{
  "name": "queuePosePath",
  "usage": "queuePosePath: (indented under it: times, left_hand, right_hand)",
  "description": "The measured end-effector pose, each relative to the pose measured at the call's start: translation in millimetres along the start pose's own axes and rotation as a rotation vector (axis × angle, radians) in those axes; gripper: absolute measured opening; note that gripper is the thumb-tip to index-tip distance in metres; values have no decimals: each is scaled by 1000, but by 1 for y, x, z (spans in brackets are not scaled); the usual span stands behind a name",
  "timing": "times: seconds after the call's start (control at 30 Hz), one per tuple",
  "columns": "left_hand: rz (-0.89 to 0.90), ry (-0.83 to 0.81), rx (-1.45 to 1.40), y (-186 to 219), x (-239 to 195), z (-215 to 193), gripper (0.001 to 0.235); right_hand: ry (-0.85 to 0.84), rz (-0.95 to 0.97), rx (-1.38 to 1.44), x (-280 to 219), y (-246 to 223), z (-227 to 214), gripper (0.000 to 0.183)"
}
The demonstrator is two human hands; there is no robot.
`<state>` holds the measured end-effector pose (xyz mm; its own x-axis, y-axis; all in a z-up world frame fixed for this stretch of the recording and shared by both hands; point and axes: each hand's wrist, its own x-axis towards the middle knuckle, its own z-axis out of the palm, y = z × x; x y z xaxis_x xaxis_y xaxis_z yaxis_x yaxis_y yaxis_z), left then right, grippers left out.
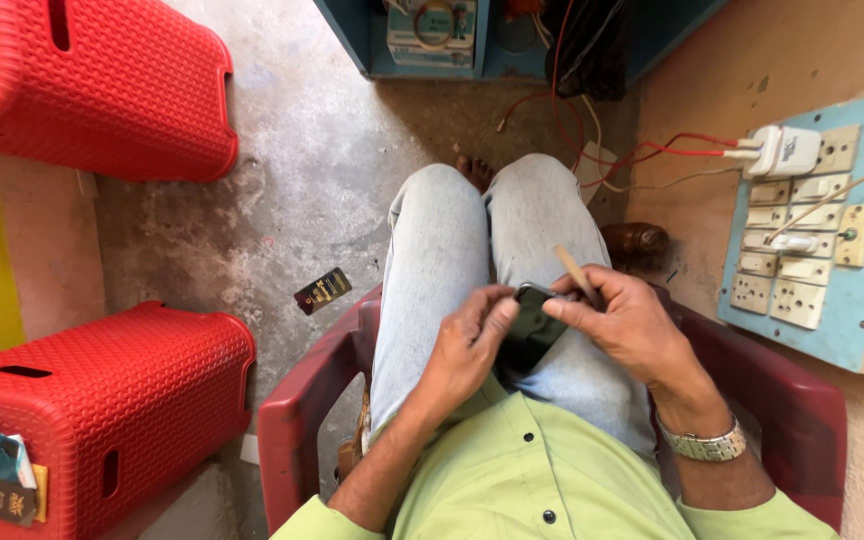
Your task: The person repairs a mobile phone by hand and using a small screwdriver. They remove the back cover, manipulate internal components like the battery, and reassemble the device while sitting at a cluttered workspace.
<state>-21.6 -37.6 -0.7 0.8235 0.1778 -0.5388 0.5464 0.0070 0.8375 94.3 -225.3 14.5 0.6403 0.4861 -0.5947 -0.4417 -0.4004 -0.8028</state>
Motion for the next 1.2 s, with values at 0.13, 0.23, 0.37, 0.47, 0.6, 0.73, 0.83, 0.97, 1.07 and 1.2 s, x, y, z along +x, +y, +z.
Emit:
queuePosePath:
  times: [0.13,0.23,0.37,0.47,0.6,0.73,0.83,0.97,1.07,1.2]
  left_hand:
    - [-4,-173,-197,8,4,-8,50]
    - [72,-268,-590,19,15,-23,58]
    - [264,-335,-1050,43,11,-34,69]
    - [414,-238,-1177,52,2,-16,74]
    - [469,-110,-1243,68,1,4,66]
    - [414,-119,-1397,93,9,0,58]
    - [365,-72,-1383,103,16,-12,53]
    - [290,-60,-1408,96,21,-32,55]
    - [318,-89,-1416,98,29,-37,61]
    - [304,-150,-1451,102,44,-36,66]
  right_hand:
    - [57,35,194,0,10,-15,19]
    - [93,99,387,-7,4,-22,14]
    - [224,168,574,-21,-20,-15,12]
    - [235,141,663,-29,-29,1,12]
    - [153,42,678,-31,-26,23,13]
    - [63,20,629,-29,-29,44,15]
    - [113,-52,517,-19,-48,38,19]
    - [392,-245,50,13,-118,-11,25]
    - [634,-903,-820,76,-205,-66,34]
    - [824,-908,-1130,185,-310,-114,30]
